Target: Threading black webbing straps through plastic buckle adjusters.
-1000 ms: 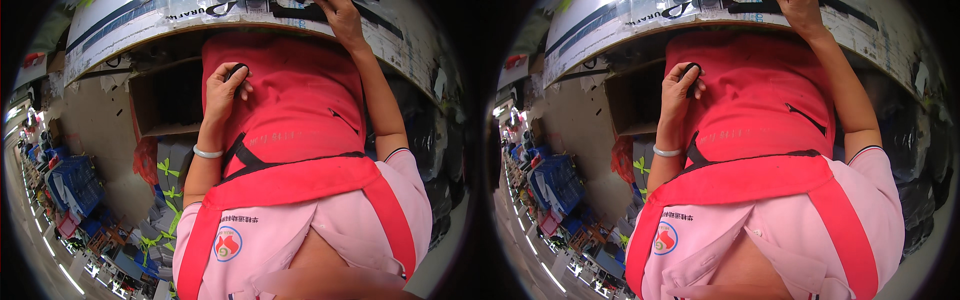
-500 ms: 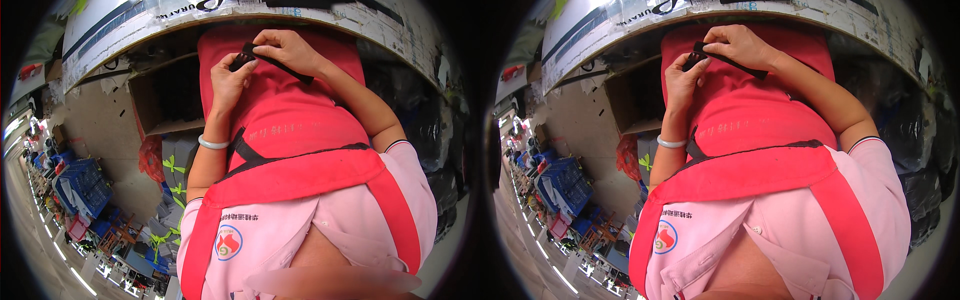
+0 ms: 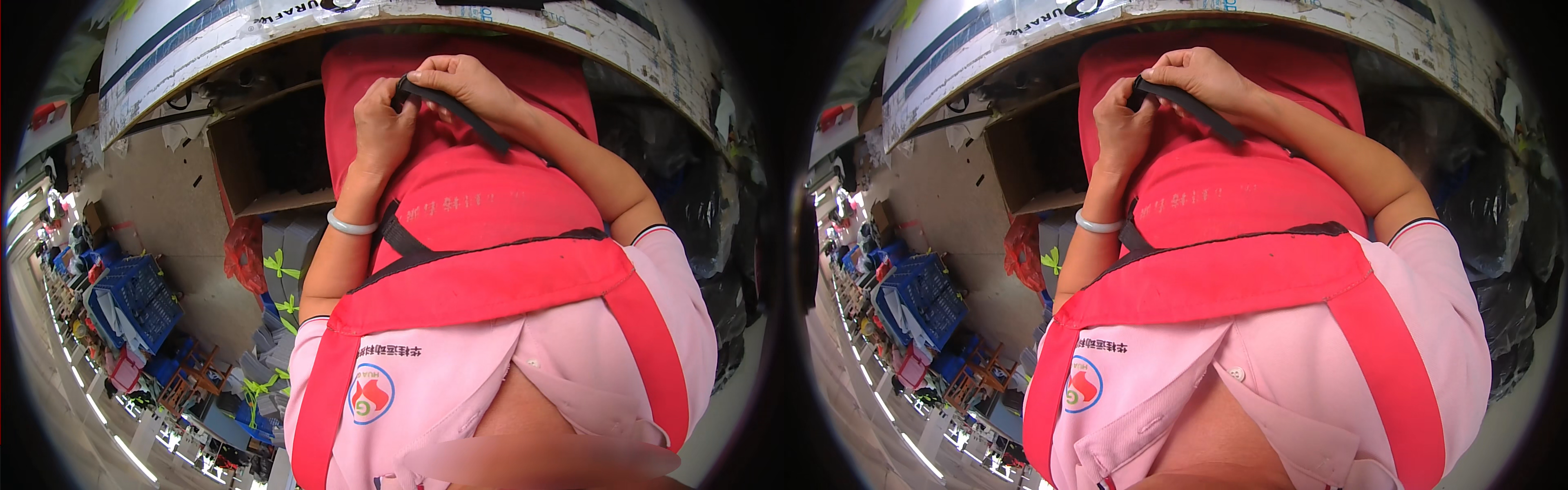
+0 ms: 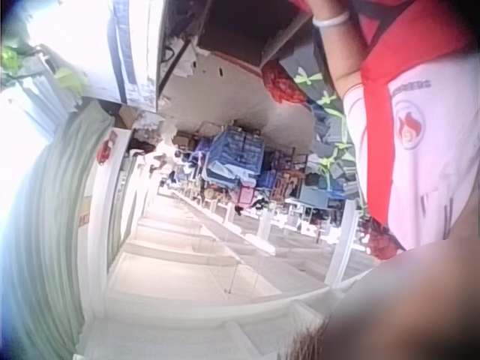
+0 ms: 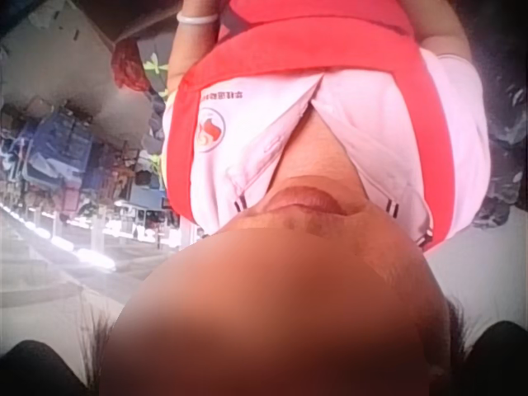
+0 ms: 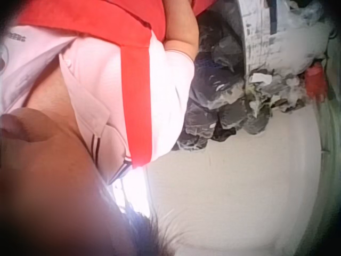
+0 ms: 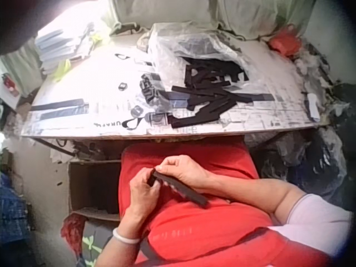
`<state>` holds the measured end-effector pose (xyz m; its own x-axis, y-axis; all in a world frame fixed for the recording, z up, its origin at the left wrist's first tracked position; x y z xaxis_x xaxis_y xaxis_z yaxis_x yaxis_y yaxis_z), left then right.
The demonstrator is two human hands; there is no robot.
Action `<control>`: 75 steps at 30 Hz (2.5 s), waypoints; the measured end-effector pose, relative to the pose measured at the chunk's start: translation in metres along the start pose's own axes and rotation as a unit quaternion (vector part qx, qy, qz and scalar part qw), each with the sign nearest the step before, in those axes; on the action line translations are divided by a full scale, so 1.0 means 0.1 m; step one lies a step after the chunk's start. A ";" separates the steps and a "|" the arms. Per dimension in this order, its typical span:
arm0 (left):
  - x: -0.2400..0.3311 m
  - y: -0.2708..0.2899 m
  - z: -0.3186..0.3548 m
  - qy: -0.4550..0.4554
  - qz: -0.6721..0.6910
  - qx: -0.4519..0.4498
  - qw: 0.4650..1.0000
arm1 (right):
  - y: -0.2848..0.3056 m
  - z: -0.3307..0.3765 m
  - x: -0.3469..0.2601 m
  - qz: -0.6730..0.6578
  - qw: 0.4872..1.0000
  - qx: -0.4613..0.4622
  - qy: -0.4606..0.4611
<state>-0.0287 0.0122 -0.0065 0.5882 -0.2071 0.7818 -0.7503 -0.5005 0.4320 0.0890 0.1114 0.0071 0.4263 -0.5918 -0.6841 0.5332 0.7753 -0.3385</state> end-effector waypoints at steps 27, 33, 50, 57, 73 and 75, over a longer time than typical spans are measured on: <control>0.05 0.00 0.04 -0.019 -0.018 -0.033 0.999 | 0.06 -0.03 0.08 -0.047 0.998 0.028 0.005; -0.05 -0.04 0.12 0.189 0.184 0.031 0.964 | 0.06 -0.08 0.08 -0.009 0.997 0.070 0.042; -0.20 -0.06 0.05 0.381 0.486 0.098 0.781 | 0.17 -0.14 0.08 0.004 0.993 0.017 0.120; -0.25 -0.10 0.07 0.360 0.526 0.061 0.768 | 0.13 -0.10 0.02 0.059 0.970 0.099 0.215; 0.00 -0.08 0.04 0.221 0.337 0.129 0.906 | 0.15 0.02 0.02 0.077 0.991 0.109 0.026; 0.02 -0.06 0.04 0.198 0.327 0.138 0.914 | 0.12 0.00 0.05 0.012 0.992 0.098 0.081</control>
<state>-0.0215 0.0113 -0.0100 -0.1549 -0.2455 0.9569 -0.7650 -0.5831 -0.2734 0.0975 0.1181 -0.0006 0.3258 -0.5173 -0.7913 0.6627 0.7219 -0.1991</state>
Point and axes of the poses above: each hand's wrist, its own z-axis away from the middle knuckle, its own y-axis out of the back of the hand, x = y × z, the point moved 3 cm from there along -z, towards the middle knuckle, and after that the axes turned 15 degrees about -y, right-handed, at the moved point
